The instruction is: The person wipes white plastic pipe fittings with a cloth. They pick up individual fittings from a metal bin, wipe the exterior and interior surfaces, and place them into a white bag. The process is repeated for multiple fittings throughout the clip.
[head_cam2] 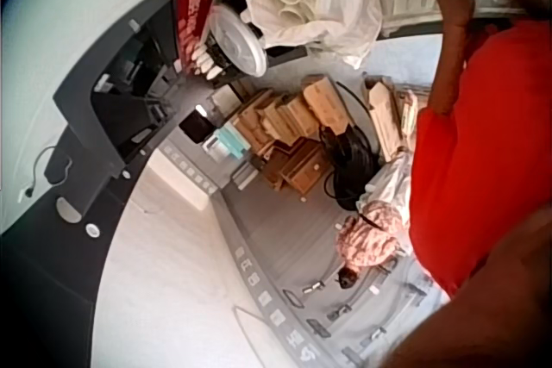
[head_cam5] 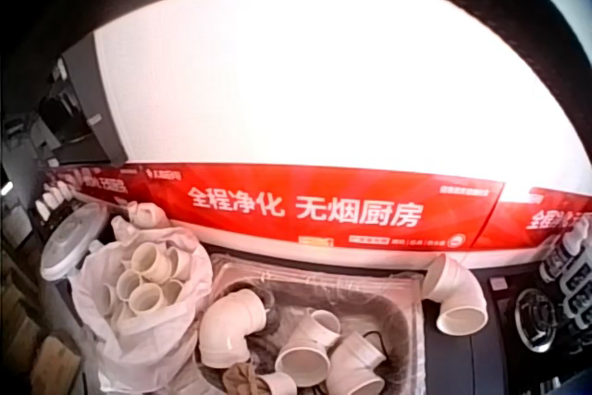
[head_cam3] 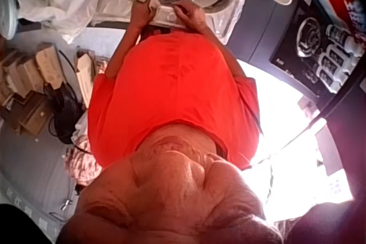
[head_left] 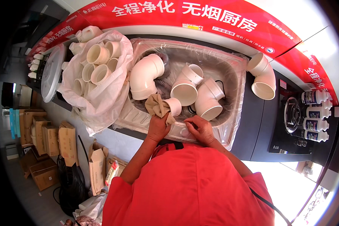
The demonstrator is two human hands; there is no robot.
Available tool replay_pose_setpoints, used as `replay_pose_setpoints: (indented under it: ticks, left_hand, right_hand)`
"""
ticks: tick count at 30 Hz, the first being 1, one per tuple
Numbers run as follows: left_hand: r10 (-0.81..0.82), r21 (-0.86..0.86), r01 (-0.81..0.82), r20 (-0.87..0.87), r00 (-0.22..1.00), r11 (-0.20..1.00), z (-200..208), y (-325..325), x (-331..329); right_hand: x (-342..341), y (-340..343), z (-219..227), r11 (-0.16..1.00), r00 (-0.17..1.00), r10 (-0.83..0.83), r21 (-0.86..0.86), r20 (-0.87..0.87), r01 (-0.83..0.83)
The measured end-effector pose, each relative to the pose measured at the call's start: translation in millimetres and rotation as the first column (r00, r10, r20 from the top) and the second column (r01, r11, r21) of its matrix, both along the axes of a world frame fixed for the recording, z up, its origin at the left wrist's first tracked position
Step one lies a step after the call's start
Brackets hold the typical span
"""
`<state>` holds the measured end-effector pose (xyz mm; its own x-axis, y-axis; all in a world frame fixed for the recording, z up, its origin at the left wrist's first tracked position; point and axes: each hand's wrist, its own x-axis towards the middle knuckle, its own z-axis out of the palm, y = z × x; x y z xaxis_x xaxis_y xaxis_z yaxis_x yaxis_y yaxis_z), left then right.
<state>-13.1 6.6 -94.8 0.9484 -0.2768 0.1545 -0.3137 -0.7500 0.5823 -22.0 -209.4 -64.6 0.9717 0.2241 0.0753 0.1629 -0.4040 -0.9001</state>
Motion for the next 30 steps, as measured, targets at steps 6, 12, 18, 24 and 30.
replay_pose_setpoints:
  ticks: [6, 12, 18, 24, 30]
  left_hand:
    - [-0.029, 0.011, 0.028, 0.077, 0.997, 1.0, -0.5, 0.4, 1.3]
    - [-0.027, 0.016, 0.026, 0.06, 0.998, 1.0, 1.1, 0.6, 1.1]
    - [-0.029, 0.02, 0.028, 0.044, 0.999, 0.999, 0.3, 1.0, 1.3]
    - [-0.026, 0.029, 0.024, 0.086, 0.996, 0.999, -2.5, 0.2, 1.3]
    - [-0.022, 0.025, 0.02, 0.065, 0.998, 0.999, -6.0, 2.8, 0.5]
  right_hand:
    - [-0.4, 0.3, -0.2, 1.0, 1.0, -0.005, -0.01, 0.011, 0.005]
    - [-0.1, 1.0, 0.0, 1.0, 1.0, -0.009, -0.005, 0.009, 0.009]
    - [-0.3, 0.1, 1.3, 1.0, 1.0, 0.0, -0.026, -0.008, 0.0]
    - [-0.9, -1.3, 3.4, 0.999, 0.997, 0.014, -0.042, -0.073, -0.017]
    - [0.1, 1.0, -2.7, 1.0, 1.0, 0.012, 0.004, -0.025, -0.012]
